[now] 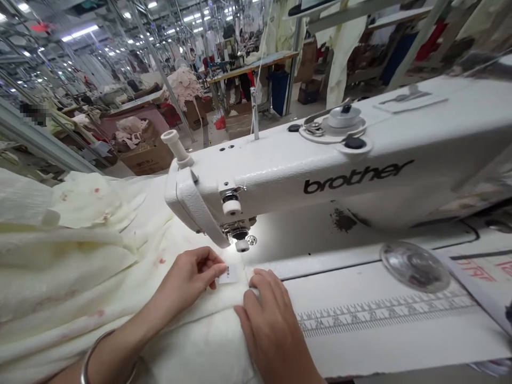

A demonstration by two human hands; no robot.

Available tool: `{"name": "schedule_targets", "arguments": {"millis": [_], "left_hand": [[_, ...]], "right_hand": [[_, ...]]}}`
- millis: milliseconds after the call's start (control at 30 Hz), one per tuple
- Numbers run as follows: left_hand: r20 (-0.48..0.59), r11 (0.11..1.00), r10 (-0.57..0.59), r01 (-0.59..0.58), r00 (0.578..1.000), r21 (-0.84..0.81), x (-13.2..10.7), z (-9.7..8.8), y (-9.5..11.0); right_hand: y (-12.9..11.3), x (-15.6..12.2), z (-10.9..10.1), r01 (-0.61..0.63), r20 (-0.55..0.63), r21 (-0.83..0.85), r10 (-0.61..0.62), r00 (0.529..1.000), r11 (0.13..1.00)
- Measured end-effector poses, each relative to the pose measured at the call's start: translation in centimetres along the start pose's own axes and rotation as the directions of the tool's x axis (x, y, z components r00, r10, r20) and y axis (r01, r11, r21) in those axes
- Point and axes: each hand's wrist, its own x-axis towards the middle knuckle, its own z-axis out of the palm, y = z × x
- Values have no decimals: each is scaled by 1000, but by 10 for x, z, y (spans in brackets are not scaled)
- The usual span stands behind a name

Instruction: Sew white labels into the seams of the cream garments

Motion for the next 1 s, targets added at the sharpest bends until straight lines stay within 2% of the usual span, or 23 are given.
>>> {"name": "schedule_targets", "arguments": {"millis": [133, 267, 467, 900, 1000], "left_hand": [[-47, 999, -32, 33, 998, 20, 9, 10, -11], [-85, 996, -13, 20, 996, 86, 10, 16, -14], [-125, 989, -5, 23, 992, 145, 8, 19, -14], [-143, 973, 60, -26, 988, 231, 5, 23, -19], [-122, 963, 117, -82, 986, 256, 4, 22, -20]], "right_hand": [[1, -4, 2, -49, 28, 8, 49, 998, 999], [2, -7, 1, -19, 54, -30, 21, 998, 999], [0, -6, 0, 6, 31, -17, -5, 1000, 1000], [-1, -5, 1, 7, 29, -16, -7, 1000, 1000], [-2, -5, 1, 9, 34, -24, -8, 999, 1000]]}}
